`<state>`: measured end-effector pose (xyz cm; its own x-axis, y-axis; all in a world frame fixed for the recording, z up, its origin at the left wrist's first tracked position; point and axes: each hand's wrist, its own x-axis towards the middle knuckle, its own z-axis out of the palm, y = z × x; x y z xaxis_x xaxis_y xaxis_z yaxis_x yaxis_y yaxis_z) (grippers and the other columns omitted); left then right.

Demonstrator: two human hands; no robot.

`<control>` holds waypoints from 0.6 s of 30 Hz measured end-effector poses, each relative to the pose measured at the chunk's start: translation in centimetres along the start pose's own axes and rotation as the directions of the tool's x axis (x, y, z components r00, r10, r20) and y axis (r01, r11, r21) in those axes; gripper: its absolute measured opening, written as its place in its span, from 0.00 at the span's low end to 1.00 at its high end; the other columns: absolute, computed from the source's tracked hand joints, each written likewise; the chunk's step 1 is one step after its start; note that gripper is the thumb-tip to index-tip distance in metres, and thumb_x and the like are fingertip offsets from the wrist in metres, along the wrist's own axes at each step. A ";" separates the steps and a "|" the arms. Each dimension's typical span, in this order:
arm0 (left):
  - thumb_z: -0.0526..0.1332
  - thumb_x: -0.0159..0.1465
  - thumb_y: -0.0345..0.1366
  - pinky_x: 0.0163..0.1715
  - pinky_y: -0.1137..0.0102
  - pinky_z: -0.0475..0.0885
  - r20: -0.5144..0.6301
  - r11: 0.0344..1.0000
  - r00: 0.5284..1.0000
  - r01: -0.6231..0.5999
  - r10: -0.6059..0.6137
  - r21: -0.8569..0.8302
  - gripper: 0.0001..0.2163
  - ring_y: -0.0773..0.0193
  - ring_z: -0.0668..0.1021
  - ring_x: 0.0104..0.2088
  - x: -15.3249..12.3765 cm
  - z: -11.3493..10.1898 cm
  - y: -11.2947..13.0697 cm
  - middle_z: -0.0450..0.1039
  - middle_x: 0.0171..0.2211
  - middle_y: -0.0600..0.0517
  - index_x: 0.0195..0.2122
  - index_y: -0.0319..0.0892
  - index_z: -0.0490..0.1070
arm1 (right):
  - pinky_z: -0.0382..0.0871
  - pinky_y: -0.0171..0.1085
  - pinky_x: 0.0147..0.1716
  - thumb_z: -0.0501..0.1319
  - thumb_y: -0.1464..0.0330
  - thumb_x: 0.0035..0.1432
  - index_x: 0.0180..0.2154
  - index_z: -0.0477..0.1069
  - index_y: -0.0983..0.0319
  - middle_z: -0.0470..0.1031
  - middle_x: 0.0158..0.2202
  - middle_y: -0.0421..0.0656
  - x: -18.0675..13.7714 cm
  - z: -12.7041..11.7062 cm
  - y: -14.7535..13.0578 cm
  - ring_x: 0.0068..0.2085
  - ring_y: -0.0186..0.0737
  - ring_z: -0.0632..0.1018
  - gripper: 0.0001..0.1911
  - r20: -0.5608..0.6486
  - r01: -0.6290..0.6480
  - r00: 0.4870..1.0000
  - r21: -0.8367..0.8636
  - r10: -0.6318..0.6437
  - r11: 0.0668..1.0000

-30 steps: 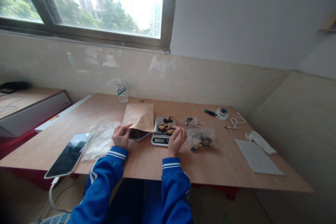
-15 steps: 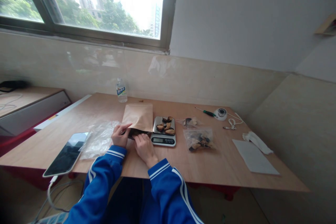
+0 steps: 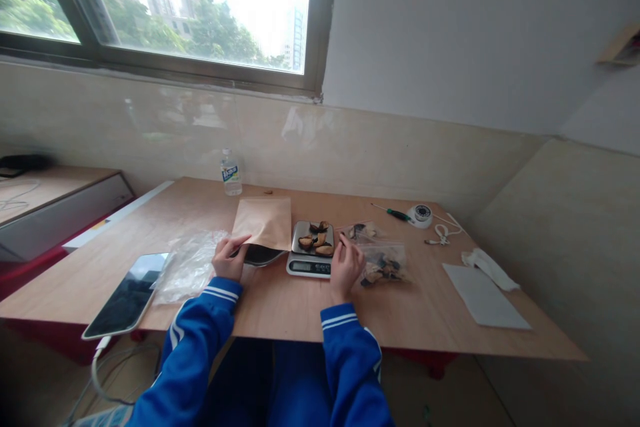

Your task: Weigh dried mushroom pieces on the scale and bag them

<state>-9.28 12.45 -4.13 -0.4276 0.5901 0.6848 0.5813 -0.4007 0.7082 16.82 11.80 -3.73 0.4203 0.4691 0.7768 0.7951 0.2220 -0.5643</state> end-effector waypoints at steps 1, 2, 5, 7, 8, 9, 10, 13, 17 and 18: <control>0.60 0.58 0.40 0.34 0.70 0.72 0.002 1.000 1.000 -0.001 0.001 0.000 0.08 0.65 0.72 0.32 0.0 0.0 0.0 0.68 0.27 0.53 0.35 0.46 0.77 | 0.65 0.45 0.46 0.52 0.64 0.61 0.42 0.74 0.62 0.77 0.39 0.49 0.4 0.1 0.9 0.43 0.45 0.73 0.15 0.033 -0.041 0.999 0.014 0.041 0.999; 0.60 0.58 0.40 0.34 0.70 0.72 0.004 1.000 1.000 0.000 0.000 0.001 0.08 0.65 0.72 0.32 0.0 0.0 0.1 0.68 0.27 0.53 0.35 0.46 0.77 | 0.66 0.44 0.45 0.52 0.63 0.61 0.42 0.74 0.62 0.77 0.40 0.49 0.7 0.2 1.5 0.43 0.44 0.74 0.16 0.086 -0.071 0.994 0.046 0.067 0.996; 0.60 0.58 0.41 0.35 0.70 0.72 0.002 1.000 1.000 0.000 0.000 0.006 0.08 0.65 0.72 0.32 -0.1 0.0 0.0 0.67 0.26 0.53 0.35 0.46 0.77 | 0.68 0.43 0.44 0.52 0.62 0.59 0.43 0.72 0.63 0.77 0.42 0.48 0.8 0.8 2.5 0.43 0.43 0.75 0.17 0.272 -0.142 0.959 0.193 0.086 0.971; 0.60 0.58 0.40 0.35 0.70 0.72 -0.001 1.000 1.000 -0.006 0.006 0.005 0.08 0.65 0.71 0.32 -0.1 0.0 -0.1 0.67 0.26 0.53 0.35 0.46 0.78 | 0.69 0.43 0.46 0.51 0.61 0.60 0.45 0.71 0.64 0.77 0.43 0.49 0.5 1.1 2.5 0.45 0.43 0.76 0.18 0.379 -0.187 0.922 0.277 0.072 0.942; 0.61 0.58 0.40 0.35 0.70 0.72 -0.002 1.000 1.000 -0.009 0.009 0.004 0.08 0.65 0.71 0.31 -0.1 0.0 -0.1 0.67 0.26 0.53 0.35 0.46 0.78 | 0.69 0.43 0.46 0.50 0.61 0.61 0.46 0.70 0.64 0.76 0.44 0.49 0.3 1.2 2.5 0.46 0.42 0.76 0.19 0.423 -0.209 0.904 0.306 0.064 0.929; 0.61 0.58 0.40 0.35 0.69 0.72 -0.002 1.000 1.000 -0.011 0.011 0.006 0.08 0.65 0.71 0.31 -0.1 0.0 -0.2 0.67 0.26 0.53 0.35 0.46 0.78 | 0.69 0.43 0.47 0.49 0.60 0.62 0.47 0.69 0.64 0.76 0.45 0.50 0.2 1.3 2.3 0.47 0.42 0.76 0.20 0.452 -0.227 0.890 0.323 0.061 0.919; 0.61 0.58 0.41 0.35 0.69 0.71 -0.002 1.000 1.000 -0.010 0.010 0.009 0.08 0.65 0.71 0.31 -0.1 0.0 -0.2 0.67 0.26 0.53 0.35 0.46 0.78 | 0.68 0.43 0.48 0.48 0.60 0.62 0.48 0.69 0.64 0.76 0.46 0.50 0.2 1.2 2.2 0.48 0.42 0.75 0.20 0.463 -0.238 0.884 0.329 0.063 0.914; 0.61 0.58 0.41 0.35 0.69 0.71 0.001 1.000 1.000 -0.003 0.003 0.022 0.08 0.65 0.71 0.31 0.0 0.0 -0.3 0.67 0.26 0.53 0.35 0.47 0.78 | 0.66 0.44 0.51 0.46 0.61 0.63 0.48 0.69 0.64 0.74 0.49 0.51 0.3 0.8 2.0 0.51 0.42 0.73 0.21 0.405 -0.216 0.911 0.316 0.074 0.924; 0.61 0.58 0.40 0.35 0.70 0.71 -0.009 1.000 1.000 -0.014 0.015 0.018 0.08 0.66 0.71 0.31 -0.1 0.1 -0.2 0.67 0.26 0.53 0.35 0.46 0.78 | 0.67 0.45 0.48 0.47 0.64 0.63 0.42 0.71 0.64 0.75 0.43 0.51 0.4 -0.3 1.2 0.47 0.43 0.74 0.17 0.242 -0.086 0.970 0.254 0.023 0.963; 0.61 0.58 0.40 0.35 0.70 0.71 -0.013 1.000 1.000 -0.021 0.022 0.014 0.08 0.66 0.71 0.31 -0.1 0.1 -0.2 0.67 0.26 0.53 0.35 0.46 0.78 | 0.67 0.45 0.46 0.47 0.66 0.63 0.40 0.71 0.64 0.75 0.40 0.50 0.3 -0.6 0.8 0.44 0.43 0.74 0.16 0.203 -0.035 0.979 0.241 -0.015 0.970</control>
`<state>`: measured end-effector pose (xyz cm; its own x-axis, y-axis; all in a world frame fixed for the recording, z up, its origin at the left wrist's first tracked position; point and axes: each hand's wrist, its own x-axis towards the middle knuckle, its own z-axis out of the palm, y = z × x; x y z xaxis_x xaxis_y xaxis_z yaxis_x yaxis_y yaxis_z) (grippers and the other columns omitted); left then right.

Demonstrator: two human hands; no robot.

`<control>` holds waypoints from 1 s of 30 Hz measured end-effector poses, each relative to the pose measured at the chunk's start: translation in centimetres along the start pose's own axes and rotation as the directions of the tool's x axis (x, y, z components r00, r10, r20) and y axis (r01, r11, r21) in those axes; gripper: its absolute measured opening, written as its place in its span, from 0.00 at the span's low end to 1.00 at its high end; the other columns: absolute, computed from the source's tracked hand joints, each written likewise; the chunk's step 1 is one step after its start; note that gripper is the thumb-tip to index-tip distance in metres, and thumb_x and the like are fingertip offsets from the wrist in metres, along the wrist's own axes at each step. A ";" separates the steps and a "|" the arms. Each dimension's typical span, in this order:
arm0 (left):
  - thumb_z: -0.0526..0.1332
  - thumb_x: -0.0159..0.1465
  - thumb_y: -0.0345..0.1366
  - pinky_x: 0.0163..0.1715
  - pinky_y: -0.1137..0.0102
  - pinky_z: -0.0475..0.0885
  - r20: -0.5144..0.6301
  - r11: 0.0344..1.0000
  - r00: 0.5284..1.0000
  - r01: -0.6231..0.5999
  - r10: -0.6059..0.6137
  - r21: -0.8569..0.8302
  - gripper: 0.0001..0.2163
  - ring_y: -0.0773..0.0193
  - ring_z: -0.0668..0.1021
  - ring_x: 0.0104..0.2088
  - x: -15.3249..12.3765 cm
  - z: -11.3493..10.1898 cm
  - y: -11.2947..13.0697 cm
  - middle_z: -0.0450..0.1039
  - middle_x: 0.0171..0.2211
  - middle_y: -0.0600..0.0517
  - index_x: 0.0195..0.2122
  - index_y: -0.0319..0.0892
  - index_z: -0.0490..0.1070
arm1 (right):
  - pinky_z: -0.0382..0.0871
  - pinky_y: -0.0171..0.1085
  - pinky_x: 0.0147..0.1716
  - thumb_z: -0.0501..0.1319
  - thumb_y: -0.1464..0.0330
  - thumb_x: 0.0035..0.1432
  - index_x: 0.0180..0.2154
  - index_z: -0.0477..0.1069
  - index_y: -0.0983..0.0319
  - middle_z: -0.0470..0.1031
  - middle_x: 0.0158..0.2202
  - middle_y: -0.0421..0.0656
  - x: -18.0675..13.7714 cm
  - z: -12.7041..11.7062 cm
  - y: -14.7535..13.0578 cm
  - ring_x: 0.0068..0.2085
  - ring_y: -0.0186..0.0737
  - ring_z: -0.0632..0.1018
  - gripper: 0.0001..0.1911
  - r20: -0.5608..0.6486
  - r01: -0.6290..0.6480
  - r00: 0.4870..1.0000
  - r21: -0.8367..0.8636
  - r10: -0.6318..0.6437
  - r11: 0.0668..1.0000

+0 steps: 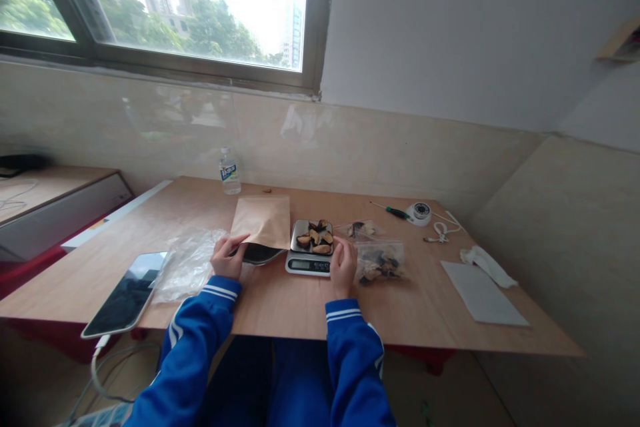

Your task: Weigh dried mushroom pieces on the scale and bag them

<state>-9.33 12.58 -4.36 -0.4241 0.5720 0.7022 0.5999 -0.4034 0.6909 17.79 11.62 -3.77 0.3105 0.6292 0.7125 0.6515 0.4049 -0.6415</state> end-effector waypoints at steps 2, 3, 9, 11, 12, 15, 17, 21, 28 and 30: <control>0.61 0.58 0.40 0.34 0.70 0.71 0.002 1.000 1.000 -0.011 0.011 -0.009 0.08 0.66 0.71 0.32 0.0 0.0 0.0 0.67 0.26 0.53 0.35 0.46 0.78 | 0.68 0.44 0.43 0.47 0.70 0.62 0.37 0.71 0.63 0.75 0.35 0.48 -0.7 0.1 -1.5 0.40 0.42 0.74 0.13 0.006 0.139 0.990 -0.017 -0.139 0.990; 0.61 0.58 0.40 0.34 0.71 0.71 0.009 1.000 1.000 -0.012 0.012 -0.011 0.08 0.66 0.71 0.32 0.0 0.0 -0.1 0.67 0.26 0.53 0.35 0.46 0.77 | 0.69 0.43 0.42 0.48 0.71 0.61 0.36 0.70 0.62 0.74 0.34 0.47 -1.3 0.3 -2.4 0.39 0.42 0.74 0.13 0.050 0.229 0.972 -0.002 -0.229 0.973; 0.61 0.58 0.39 0.33 0.71 0.70 0.042 0.999 0.998 -0.038 0.037 0.025 0.08 0.67 0.71 0.30 -0.1 0.0 -0.2 0.67 0.26 0.54 0.35 0.46 0.77 | 0.69 0.41 0.48 0.48 0.77 0.57 0.50 0.67 0.65 0.73 0.46 0.50 -5.2 4.5 -8.6 0.48 0.42 0.72 0.20 0.480 0.617 0.602 0.227 -0.638 0.754; 0.61 0.58 0.39 0.32 0.71 0.70 0.030 0.998 0.998 -0.053 0.052 0.025 0.08 0.67 0.71 0.29 -0.1 0.0 -0.2 0.67 0.25 0.54 0.35 0.46 0.78 | 0.67 0.42 0.52 0.48 0.77 0.56 0.52 0.64 0.67 0.69 0.52 0.52 -6.1 6.4 -10.0 0.54 0.43 0.68 0.22 0.515 0.592 0.615 0.199 -0.598 0.781; 0.61 0.58 0.39 0.32 0.71 0.70 0.022 0.998 0.998 -0.056 0.056 0.017 0.07 0.67 0.71 0.29 -0.1 0.0 -0.2 0.68 0.25 0.54 0.35 0.46 0.78 | 0.67 0.42 0.53 0.49 0.77 0.56 0.52 0.64 0.68 0.68 0.53 0.52 -6.4 7.2 -10.5 0.56 0.44 0.67 0.22 0.519 0.559 0.653 0.161 -0.552 0.813; 0.61 0.59 0.38 0.31 0.72 0.70 0.012 0.998 0.998 -0.062 0.062 -0.023 0.07 0.67 0.71 0.29 -0.2 0.0 -0.1 0.69 0.26 0.54 0.36 0.45 0.77 | 0.69 0.43 0.50 0.50 0.76 0.55 0.51 0.66 0.69 0.69 0.52 0.54 -6.7 9.2 -11.2 0.54 0.46 0.69 0.21 0.533 0.418 0.764 0.018 -0.363 0.908; 0.61 0.58 0.38 0.32 0.72 0.70 0.019 0.997 0.998 -0.067 0.068 -0.032 0.07 0.67 0.71 0.30 -0.2 0.0 -0.2 0.69 0.26 0.54 0.36 0.45 0.77 | 0.69 0.43 0.49 0.51 0.76 0.55 0.51 0.65 0.70 0.71 0.49 0.55 -6.6 9.8 -11.2 0.51 0.47 0.71 0.21 0.552 0.344 0.792 -0.054 -0.259 0.937; 0.62 0.58 0.38 0.33 0.71 0.69 0.019 0.997 0.997 -0.075 0.075 0.012 0.07 0.67 0.71 0.29 -0.3 0.1 -0.4 0.69 0.26 0.54 0.35 0.46 0.78 | 0.66 0.44 0.52 0.52 0.76 0.56 0.49 0.67 0.71 0.74 0.46 0.54 -6.5 10.0 -11.0 0.49 0.47 0.72 0.19 0.600 0.324 0.775 -0.105 -0.201 0.940; 0.61 0.59 0.38 0.33 0.71 0.69 0.037 0.995 0.994 -0.100 0.099 0.031 0.07 0.67 0.71 0.29 -0.3 0.1 -0.7 0.69 0.26 0.54 0.36 0.47 0.78 | 0.68 0.43 0.46 0.51 0.76 0.57 0.47 0.68 0.69 0.74 0.42 0.52 -6.4 9.6 -11.3 0.44 0.47 0.72 0.17 0.648 0.317 0.746 -0.137 -0.158 0.939; 0.61 0.59 0.38 0.33 0.70 0.69 0.036 0.994 0.994 -0.107 0.106 0.032 0.07 0.66 0.71 0.29 -0.3 0.1 -0.7 0.69 0.26 0.54 0.36 0.47 0.77 | 0.68 0.42 0.45 0.51 0.76 0.56 0.47 0.68 0.68 0.74 0.42 0.51 -6.4 9.5 -11.3 0.44 0.47 0.72 0.17 0.646 0.317 0.746 -0.135 -0.159 0.939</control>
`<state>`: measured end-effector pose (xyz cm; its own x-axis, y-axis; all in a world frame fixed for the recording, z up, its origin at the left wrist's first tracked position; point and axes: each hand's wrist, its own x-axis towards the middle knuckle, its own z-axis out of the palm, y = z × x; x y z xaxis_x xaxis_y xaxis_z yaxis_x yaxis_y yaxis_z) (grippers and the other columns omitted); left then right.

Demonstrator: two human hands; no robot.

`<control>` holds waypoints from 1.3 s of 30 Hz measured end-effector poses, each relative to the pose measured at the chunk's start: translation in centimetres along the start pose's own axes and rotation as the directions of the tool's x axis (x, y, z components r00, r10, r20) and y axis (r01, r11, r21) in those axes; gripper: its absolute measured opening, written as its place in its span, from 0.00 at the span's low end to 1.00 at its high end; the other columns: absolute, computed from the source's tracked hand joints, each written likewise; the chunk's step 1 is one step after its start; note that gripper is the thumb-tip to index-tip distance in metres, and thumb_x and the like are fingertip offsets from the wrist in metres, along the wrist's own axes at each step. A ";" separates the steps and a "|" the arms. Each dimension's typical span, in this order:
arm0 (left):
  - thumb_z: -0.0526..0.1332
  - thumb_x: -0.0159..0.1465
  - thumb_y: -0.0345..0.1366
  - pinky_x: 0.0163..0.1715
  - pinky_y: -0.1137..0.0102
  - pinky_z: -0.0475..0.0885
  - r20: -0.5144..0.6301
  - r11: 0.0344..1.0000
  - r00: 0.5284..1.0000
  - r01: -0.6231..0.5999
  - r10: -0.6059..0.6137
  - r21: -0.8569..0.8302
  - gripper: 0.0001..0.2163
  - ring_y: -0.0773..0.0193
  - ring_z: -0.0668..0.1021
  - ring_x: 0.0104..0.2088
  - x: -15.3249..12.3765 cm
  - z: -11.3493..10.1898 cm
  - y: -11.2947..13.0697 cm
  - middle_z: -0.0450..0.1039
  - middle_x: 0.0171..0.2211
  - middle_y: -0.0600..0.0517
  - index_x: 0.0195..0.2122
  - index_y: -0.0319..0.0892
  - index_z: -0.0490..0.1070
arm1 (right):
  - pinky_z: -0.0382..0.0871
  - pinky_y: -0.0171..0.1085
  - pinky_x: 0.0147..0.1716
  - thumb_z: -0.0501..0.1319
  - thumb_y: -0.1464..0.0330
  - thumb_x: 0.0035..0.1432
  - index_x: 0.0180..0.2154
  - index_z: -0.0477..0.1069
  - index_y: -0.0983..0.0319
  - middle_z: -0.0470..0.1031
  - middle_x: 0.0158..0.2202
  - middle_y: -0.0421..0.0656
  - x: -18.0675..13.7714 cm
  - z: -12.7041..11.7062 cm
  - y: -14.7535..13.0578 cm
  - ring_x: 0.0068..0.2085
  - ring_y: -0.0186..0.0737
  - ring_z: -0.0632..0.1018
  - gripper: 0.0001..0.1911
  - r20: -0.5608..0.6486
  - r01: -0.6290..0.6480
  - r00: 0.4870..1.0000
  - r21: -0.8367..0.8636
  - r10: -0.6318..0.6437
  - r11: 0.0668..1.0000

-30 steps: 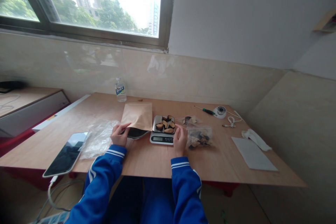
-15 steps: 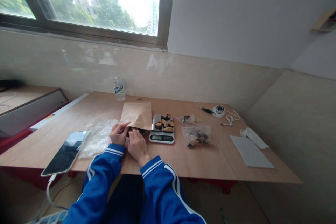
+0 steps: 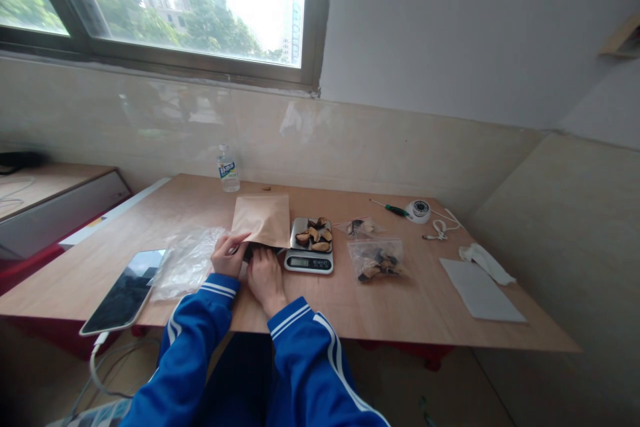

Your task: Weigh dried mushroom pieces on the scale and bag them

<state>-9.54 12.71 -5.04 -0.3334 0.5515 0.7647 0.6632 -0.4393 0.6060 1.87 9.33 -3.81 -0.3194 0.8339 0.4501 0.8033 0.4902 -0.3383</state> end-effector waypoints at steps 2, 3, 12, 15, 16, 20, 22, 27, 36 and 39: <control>0.61 0.59 0.38 0.33 0.70 0.69 -0.002 1.000 1.000 -0.005 0.005 -0.002 0.07 0.66 0.71 0.29 0.0 0.0 0.0 0.69 0.26 0.54 0.35 0.47 0.77 | 0.68 0.43 0.45 0.51 0.76 0.57 0.47 0.68 0.68 0.74 0.42 0.52 0.0 0.0 0.0 0.44 0.47 0.72 0.17 -0.005 -0.005 1.000 0.003 0.005 1.000; 0.61 0.59 0.38 0.33 0.70 0.69 -0.004 1.000 1.000 -0.007 0.007 -0.003 0.07 0.66 0.71 0.29 0.0 0.0 0.1 0.70 0.26 0.54 0.35 0.47 0.77 | 0.68 0.43 0.45 0.51 0.76 0.57 0.47 0.68 0.68 0.73 0.42 0.52 0.0 0.1 0.0 0.44 0.47 0.72 0.16 -0.010 -0.012 1.000 0.006 0.012 1.000; 0.61 0.59 0.39 0.34 0.69 0.69 0.016 0.999 1.000 -0.021 0.021 0.026 0.07 0.65 0.72 0.29 0.0 0.1 -0.4 0.71 0.27 0.53 0.35 0.47 0.77 | 0.66 0.44 0.50 0.50 0.74 0.60 0.49 0.67 0.68 0.73 0.46 0.53 0.0 0.6 0.1 0.48 0.46 0.71 0.17 -0.027 -0.063 0.998 -0.005 0.063 0.998; 0.61 0.59 0.39 0.34 0.68 0.69 0.026 0.999 0.999 -0.023 0.023 0.029 0.07 0.65 0.72 0.29 0.0 0.1 -0.4 0.71 0.26 0.54 0.35 0.47 0.78 | 0.67 0.43 0.48 0.50 0.75 0.59 0.48 0.68 0.68 0.73 0.45 0.51 -0.1 0.4 0.2 0.46 0.46 0.71 0.16 -0.018 -0.069 0.997 0.010 0.069 0.998; 0.61 0.59 0.40 0.34 0.69 0.69 0.029 0.999 0.999 -0.022 0.021 0.028 0.07 0.65 0.72 0.28 0.0 0.1 -0.3 0.71 0.26 0.54 0.35 0.47 0.78 | 0.67 0.43 0.47 0.51 0.75 0.59 0.48 0.67 0.68 0.72 0.45 0.52 -0.2 0.3 0.2 0.46 0.46 0.71 0.17 -0.022 -0.066 0.998 0.017 0.066 0.998; 0.61 0.58 0.40 0.34 0.68 0.69 0.042 1.000 0.999 -0.010 0.009 0.021 0.07 0.66 0.72 0.28 0.1 0.0 0.1 0.70 0.25 0.54 0.35 0.47 0.78 | 0.68 0.45 0.47 0.52 0.77 0.56 0.49 0.67 0.68 0.70 0.46 0.53 -0.4 0.0 0.3 0.46 0.47 0.69 0.18 -0.048 -0.042 0.998 0.040 0.044 0.998; 0.61 0.58 0.40 0.34 0.68 0.69 0.039 1.000 0.999 -0.006 0.006 0.015 0.07 0.65 0.72 0.28 0.2 -0.1 0.2 0.70 0.25 0.53 0.34 0.47 0.78 | 0.68 0.45 0.46 0.51 0.78 0.55 0.47 0.67 0.68 0.70 0.45 0.53 -0.5 0.0 0.4 0.46 0.47 0.69 0.17 -0.054 -0.040 0.998 0.062 0.044 0.997; 0.61 0.58 0.40 0.34 0.67 0.69 0.049 1.000 0.999 0.017 -0.018 0.007 0.07 0.65 0.72 0.28 0.2 -0.3 0.5 0.70 0.25 0.53 0.34 0.47 0.77 | 0.72 0.43 0.42 0.48 0.79 0.55 0.48 0.66 0.67 0.70 0.42 0.52 -0.6 -0.1 0.7 0.43 0.45 0.71 0.20 -0.079 -0.039 0.995 0.153 0.052 0.987; 0.61 0.58 0.38 0.33 0.68 0.69 0.054 1.000 0.998 0.009 -0.008 -0.002 0.07 0.65 0.72 0.28 0.1 -0.2 0.2 0.70 0.26 0.53 0.35 0.47 0.77 | 0.72 0.45 0.43 0.49 0.78 0.58 0.51 0.68 0.67 0.70 0.44 0.54 -0.5 0.4 0.9 0.44 0.48 0.71 0.20 -0.077 -0.036 0.996 0.064 0.041 0.997; 0.61 0.58 0.38 0.33 0.68 0.69 0.044 1.000 0.999 0.011 -0.011 0.001 0.07 0.65 0.72 0.28 0.0 -0.1 0.1 0.70 0.26 0.53 0.35 0.47 0.77 | 0.72 0.44 0.44 0.50 0.75 0.60 0.51 0.68 0.65 0.69 0.47 0.53 -0.5 0.4 1.0 0.46 0.46 0.72 0.18 -0.101 -0.034 0.994 0.107 0.045 0.994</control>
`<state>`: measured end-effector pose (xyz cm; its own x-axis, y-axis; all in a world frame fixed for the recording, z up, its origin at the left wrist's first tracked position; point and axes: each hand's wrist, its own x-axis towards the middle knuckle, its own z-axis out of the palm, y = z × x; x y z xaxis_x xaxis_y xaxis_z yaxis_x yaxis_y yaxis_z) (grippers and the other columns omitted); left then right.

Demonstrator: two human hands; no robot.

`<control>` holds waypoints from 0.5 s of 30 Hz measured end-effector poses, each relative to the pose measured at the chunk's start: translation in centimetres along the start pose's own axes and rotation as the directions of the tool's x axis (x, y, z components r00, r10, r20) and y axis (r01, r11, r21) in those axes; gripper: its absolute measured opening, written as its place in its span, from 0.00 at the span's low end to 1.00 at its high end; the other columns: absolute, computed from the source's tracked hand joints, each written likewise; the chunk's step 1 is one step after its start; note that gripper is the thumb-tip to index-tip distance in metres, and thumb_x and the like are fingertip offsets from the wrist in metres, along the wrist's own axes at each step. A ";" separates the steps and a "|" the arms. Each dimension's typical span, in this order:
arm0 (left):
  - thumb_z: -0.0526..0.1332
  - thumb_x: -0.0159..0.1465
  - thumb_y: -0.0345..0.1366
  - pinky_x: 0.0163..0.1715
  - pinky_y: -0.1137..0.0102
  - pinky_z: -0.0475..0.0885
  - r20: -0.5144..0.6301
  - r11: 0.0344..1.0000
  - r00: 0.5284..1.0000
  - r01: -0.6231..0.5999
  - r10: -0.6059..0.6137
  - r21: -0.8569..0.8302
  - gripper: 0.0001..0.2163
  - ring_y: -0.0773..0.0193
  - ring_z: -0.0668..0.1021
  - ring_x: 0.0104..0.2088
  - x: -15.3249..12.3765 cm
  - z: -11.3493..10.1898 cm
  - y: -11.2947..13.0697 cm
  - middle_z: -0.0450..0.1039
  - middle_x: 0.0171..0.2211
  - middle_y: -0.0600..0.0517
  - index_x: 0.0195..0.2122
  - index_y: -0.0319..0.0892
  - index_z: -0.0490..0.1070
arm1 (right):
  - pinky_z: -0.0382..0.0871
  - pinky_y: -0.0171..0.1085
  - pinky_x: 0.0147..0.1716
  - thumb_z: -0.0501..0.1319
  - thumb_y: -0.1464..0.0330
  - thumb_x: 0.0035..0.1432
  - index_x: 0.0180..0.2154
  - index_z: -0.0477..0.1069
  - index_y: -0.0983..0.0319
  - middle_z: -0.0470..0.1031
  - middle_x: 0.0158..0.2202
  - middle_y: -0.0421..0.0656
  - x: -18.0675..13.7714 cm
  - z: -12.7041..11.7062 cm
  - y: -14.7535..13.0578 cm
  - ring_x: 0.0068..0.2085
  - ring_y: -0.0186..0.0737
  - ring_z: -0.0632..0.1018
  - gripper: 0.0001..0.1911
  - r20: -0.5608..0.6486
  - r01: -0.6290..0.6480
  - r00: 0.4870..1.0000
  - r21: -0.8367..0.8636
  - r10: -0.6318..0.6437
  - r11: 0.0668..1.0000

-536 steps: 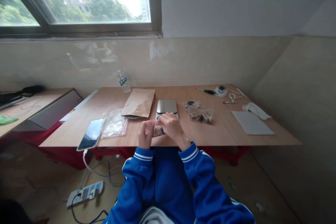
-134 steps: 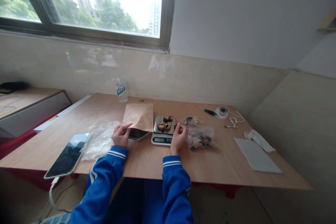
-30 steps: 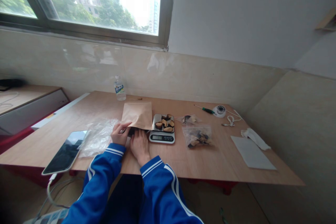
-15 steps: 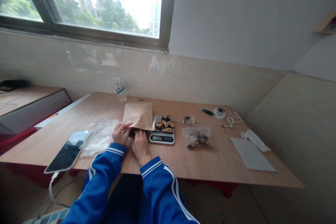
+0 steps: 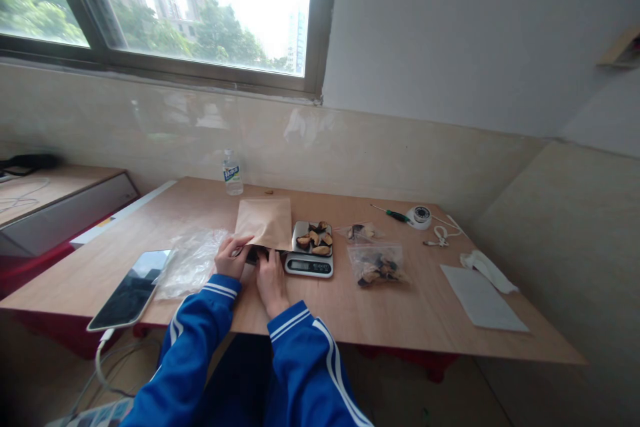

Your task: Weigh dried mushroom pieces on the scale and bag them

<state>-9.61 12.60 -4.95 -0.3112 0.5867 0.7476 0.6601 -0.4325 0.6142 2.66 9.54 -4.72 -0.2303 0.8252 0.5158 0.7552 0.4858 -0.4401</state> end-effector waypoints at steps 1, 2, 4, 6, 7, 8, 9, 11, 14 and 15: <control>0.61 0.58 0.39 0.33 0.68 0.69 0.000 1.000 1.000 0.003 -0.003 0.002 0.07 0.65 0.72 0.28 0.0 0.0 0.0 0.70 0.26 0.53 0.35 0.47 0.77 | 0.71 0.44 0.45 0.50 0.75 0.61 0.51 0.68 0.64 0.70 0.47 0.52 0.0 0.0 0.1 0.47 0.46 0.72 0.18 -0.005 -0.001 1.000 0.023 0.001 1.000; 0.61 0.58 0.39 0.34 0.69 0.69 0.000 1.000 1.000 0.007 -0.007 0.006 0.07 0.65 0.72 0.28 0.0 0.0 0.0 0.70 0.26 0.53 0.35 0.47 0.77 | 0.71 0.44 0.46 0.50 0.74 0.61 0.51 0.68 0.64 0.70 0.47 0.51 0.0 0.0 0.1 0.48 0.45 0.72 0.18 -0.004 -0.001 1.000 0.045 0.001 0.999; 0.61 0.58 0.39 0.34 0.69 0.69 0.008 1.000 1.000 0.012 -0.012 0.011 0.07 0.66 0.72 0.29 0.0 -0.1 0.2 0.70 0.26 0.54 0.35 0.47 0.77 | 0.71 0.44 0.47 0.50 0.75 0.61 0.50 0.68 0.64 0.72 0.46 0.50 -0.1 0.1 0.2 0.48 0.44 0.72 0.17 0.004 -0.004 1.000 0.077 0.004 0.997; 0.61 0.58 0.39 0.34 0.69 0.69 0.017 1.000 1.000 0.005 -0.005 0.009 0.07 0.66 0.72 0.29 0.1 -0.1 0.3 0.71 0.26 0.54 0.34 0.47 0.77 | 0.71 0.44 0.45 0.51 0.75 0.61 0.50 0.68 0.65 0.73 0.45 0.50 -0.1 0.1 0.2 0.47 0.45 0.73 0.16 0.013 -0.017 1.000 0.083 0.016 0.996; 0.61 0.59 0.39 0.34 0.68 0.69 0.019 1.000 1.000 -0.001 0.001 0.006 0.07 0.66 0.73 0.28 0.1 -0.2 0.3 0.71 0.26 0.54 0.34 0.47 0.77 | 0.72 0.44 0.44 0.51 0.75 0.60 0.49 0.67 0.65 0.73 0.44 0.50 -0.1 0.1 0.2 0.46 0.45 0.73 0.16 0.013 -0.027 1.000 0.077 0.026 0.997; 0.61 0.59 0.39 0.34 0.68 0.69 0.022 1.000 1.000 -0.007 0.007 0.002 0.07 0.66 0.73 0.28 0.1 -0.2 0.4 0.71 0.26 0.53 0.34 0.47 0.77 | 0.72 0.44 0.44 0.51 0.75 0.60 0.49 0.67 0.66 0.73 0.43 0.51 -0.1 0.0 0.2 0.45 0.46 0.73 0.16 0.008 -0.035 0.999 0.067 0.035 0.997; 0.60 0.59 0.39 0.34 0.68 0.69 0.025 1.000 1.000 -0.011 0.011 -0.001 0.07 0.65 0.73 0.28 0.2 -0.2 0.4 0.71 0.26 0.53 0.34 0.47 0.77 | 0.72 0.44 0.43 0.51 0.74 0.60 0.49 0.67 0.67 0.73 0.43 0.52 -0.1 0.0 0.1 0.45 0.46 0.73 0.16 0.001 -0.040 0.999 0.055 0.040 0.998; 0.60 0.59 0.39 0.34 0.68 0.70 0.031 1.000 0.999 -0.014 0.014 -0.004 0.07 0.65 0.73 0.28 0.2 -0.2 0.4 0.72 0.26 0.53 0.34 0.47 0.77 | 0.72 0.45 0.43 0.50 0.74 0.61 0.49 0.67 0.67 0.73 0.42 0.52 -0.1 -0.1 0.1 0.45 0.47 0.73 0.16 -0.018 -0.038 0.999 0.036 0.039 0.999; 0.60 0.59 0.39 0.33 0.68 0.69 0.030 0.999 0.999 -0.033 0.033 -0.008 0.07 0.66 0.72 0.28 0.2 -0.2 0.5 0.71 0.26 0.53 0.35 0.47 0.77 | 0.72 0.46 0.43 0.48 0.75 0.62 0.49 0.67 0.66 0.73 0.41 0.51 -0.1 -0.1 0.3 0.45 0.46 0.73 0.16 -0.040 -0.026 0.999 0.029 0.027 0.999; 0.61 0.58 0.39 0.33 0.68 0.69 0.022 0.999 0.999 -0.041 0.041 -0.007 0.07 0.66 0.72 0.28 0.2 -0.2 0.5 0.71 0.25 0.54 0.35 0.47 0.77 | 0.72 0.45 0.43 0.48 0.75 0.62 0.49 0.66 0.65 0.73 0.41 0.51 -0.2 0.0 0.3 0.45 0.46 0.74 0.16 -0.047 -0.027 0.999 0.031 0.029 0.999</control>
<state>-9.51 12.41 -4.44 -0.2686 0.5837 0.7662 0.6677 -0.4605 0.5849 2.97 9.57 -4.95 -0.1798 0.8244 0.5367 0.7418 0.4720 -0.4764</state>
